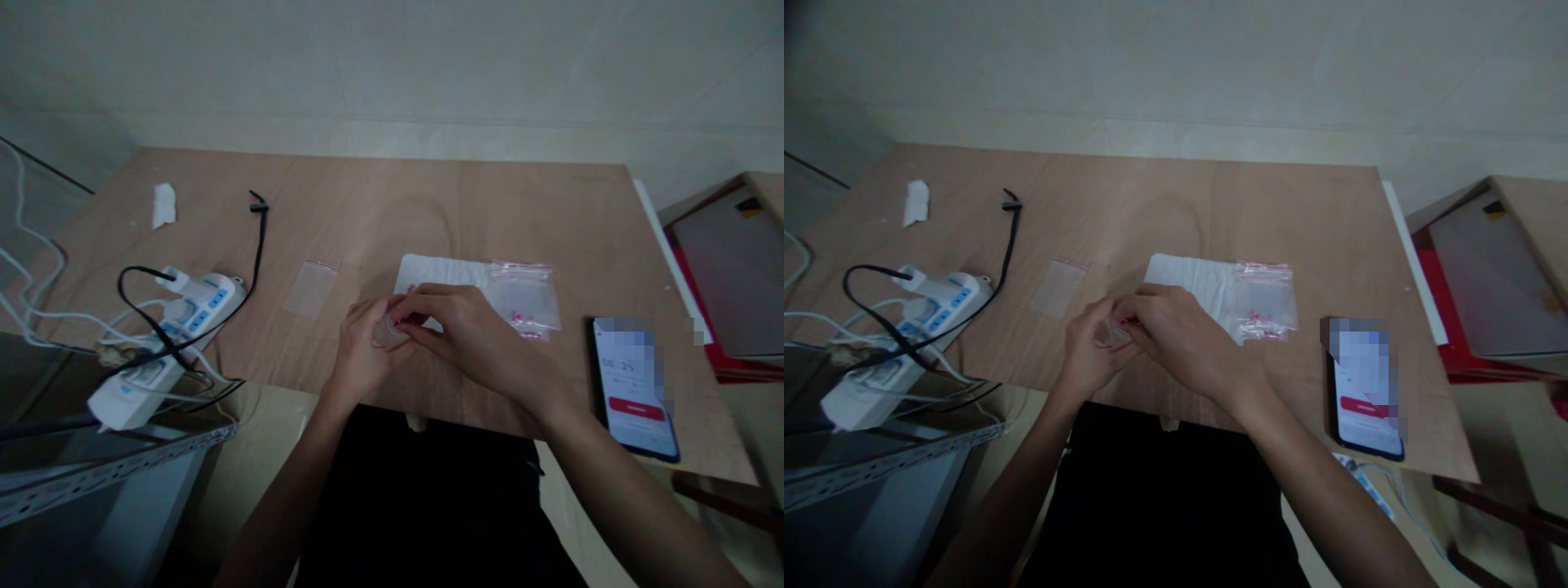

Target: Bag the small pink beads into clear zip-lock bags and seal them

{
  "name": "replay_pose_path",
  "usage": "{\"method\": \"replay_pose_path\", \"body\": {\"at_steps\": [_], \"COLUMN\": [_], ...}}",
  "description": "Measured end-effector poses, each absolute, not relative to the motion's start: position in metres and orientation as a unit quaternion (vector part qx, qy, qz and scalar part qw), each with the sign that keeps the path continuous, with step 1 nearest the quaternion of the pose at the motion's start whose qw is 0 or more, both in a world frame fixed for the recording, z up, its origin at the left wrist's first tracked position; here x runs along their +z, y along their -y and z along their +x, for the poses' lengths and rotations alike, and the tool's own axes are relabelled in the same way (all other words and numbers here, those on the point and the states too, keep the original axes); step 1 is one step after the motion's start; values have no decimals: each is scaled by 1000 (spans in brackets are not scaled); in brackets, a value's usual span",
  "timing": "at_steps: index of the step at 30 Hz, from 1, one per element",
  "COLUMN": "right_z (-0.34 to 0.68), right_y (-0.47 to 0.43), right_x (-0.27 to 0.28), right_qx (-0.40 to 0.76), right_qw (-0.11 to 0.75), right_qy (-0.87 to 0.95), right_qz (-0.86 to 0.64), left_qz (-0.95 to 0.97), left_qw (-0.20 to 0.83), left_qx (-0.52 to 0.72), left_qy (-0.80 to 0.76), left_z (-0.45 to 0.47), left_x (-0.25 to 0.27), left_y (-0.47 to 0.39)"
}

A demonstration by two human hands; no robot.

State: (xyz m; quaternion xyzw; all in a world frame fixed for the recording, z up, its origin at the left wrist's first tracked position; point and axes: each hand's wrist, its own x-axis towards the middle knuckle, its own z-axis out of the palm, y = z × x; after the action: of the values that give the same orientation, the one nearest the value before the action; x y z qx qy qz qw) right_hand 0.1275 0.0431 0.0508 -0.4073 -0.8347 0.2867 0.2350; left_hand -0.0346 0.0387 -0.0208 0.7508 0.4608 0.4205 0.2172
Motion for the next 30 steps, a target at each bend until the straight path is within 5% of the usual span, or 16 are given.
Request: {"method": "replay_pose_path", "body": {"at_steps": [15,22,27,30], "right_z": [149,160,151,151], "right_y": [-49,-49,-44,-42], "right_x": [46,27,5,6], "right_qx": [204,276,452,433], "right_qw": [198,367,419,441], "right_qy": [875,766,603,590], "right_qz": [-392,-450,-507,-520], "left_qz": [621,489,470,469], "left_qw": [438,479,462,468], "left_qx": [485,566,593,589], "left_qy": [-433,-459,-463,-462], "left_z": [-32,-30,-22,-20], "left_x": [-24,-18,-16,-14], "left_y": [-37,-38,-35,-35]}}
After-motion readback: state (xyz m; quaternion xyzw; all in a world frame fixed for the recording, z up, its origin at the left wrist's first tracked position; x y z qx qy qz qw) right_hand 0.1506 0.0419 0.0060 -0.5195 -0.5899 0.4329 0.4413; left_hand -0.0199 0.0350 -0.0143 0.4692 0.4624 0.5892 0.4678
